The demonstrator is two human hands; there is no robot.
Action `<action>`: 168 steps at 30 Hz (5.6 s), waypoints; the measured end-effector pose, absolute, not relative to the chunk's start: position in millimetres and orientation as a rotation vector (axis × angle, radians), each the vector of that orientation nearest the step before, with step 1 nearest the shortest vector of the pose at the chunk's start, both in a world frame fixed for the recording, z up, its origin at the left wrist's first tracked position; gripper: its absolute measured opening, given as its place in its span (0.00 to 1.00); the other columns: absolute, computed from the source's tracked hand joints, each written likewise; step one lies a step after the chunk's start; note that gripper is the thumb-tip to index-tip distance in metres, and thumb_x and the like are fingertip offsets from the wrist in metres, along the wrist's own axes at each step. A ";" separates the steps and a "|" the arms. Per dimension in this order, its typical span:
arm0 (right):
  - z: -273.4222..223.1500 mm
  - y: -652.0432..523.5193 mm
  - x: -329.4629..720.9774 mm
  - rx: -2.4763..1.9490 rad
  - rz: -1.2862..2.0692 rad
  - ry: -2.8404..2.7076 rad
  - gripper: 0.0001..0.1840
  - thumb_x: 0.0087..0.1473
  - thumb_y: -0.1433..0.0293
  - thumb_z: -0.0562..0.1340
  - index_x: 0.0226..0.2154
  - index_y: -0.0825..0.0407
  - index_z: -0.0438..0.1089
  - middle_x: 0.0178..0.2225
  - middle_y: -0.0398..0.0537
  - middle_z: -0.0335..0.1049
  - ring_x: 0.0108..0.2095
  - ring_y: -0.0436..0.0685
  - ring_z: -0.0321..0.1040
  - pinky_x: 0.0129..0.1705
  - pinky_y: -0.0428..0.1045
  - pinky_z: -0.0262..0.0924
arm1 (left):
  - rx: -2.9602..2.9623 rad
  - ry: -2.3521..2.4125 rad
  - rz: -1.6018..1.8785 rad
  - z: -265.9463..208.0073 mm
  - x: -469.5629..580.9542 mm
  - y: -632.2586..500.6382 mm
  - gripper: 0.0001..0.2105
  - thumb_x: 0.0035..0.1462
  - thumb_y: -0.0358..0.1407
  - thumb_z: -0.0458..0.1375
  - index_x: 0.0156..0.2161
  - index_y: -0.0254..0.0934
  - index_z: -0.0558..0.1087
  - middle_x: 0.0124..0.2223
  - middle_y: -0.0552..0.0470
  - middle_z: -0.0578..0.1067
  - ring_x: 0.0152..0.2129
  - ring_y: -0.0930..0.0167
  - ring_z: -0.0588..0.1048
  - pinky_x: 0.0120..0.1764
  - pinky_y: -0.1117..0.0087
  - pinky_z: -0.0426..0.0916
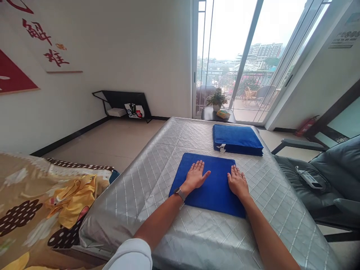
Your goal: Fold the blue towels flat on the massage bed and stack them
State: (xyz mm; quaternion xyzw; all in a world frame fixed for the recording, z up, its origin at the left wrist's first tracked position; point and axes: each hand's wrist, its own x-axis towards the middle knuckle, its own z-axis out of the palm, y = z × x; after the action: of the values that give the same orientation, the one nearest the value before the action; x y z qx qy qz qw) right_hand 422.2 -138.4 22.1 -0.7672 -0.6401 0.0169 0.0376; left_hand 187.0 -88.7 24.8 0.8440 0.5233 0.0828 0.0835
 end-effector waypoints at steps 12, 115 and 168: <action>33.4 -149.6 416.9 -2.379 -0.136 -2.036 0.34 0.68 0.65 0.39 0.70 0.63 0.48 0.72 0.55 0.44 0.71 0.61 0.42 0.70 0.59 0.37 | 2.471 1.816 0.287 14.5 98.5 -89.3 0.41 0.68 0.58 0.30 0.71 0.23 0.50 0.72 0.36 0.50 0.70 0.60 0.49 0.69 0.57 0.45; 31.7 -149.0 430.2 -2.437 -0.043 -2.148 0.36 0.68 0.59 0.38 0.72 0.59 0.45 0.73 0.52 0.40 0.72 0.62 0.38 0.70 0.61 0.38 | 2.434 1.666 0.293 17.0 89.7 -128.5 0.41 0.68 0.59 0.33 0.72 0.26 0.48 0.73 0.39 0.47 0.70 0.61 0.45 0.69 0.55 0.47; 18.7 -135.9 435.7 -2.460 0.083 -2.090 0.36 0.67 0.59 0.38 0.72 0.59 0.43 0.74 0.51 0.37 0.72 0.60 0.38 0.70 0.61 0.37 | 2.403 1.861 0.396 12.0 116.4 -54.5 0.39 0.69 0.56 0.33 0.71 0.26 0.49 0.72 0.36 0.53 0.69 0.58 0.50 0.68 0.54 0.49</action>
State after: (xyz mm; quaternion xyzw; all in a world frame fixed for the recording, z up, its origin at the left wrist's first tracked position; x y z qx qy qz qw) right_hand 435.7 -135.9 18.7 -0.7612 -0.6466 0.0256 -0.0434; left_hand 116.4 -54.5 12.0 0.7835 0.6066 0.1290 0.0382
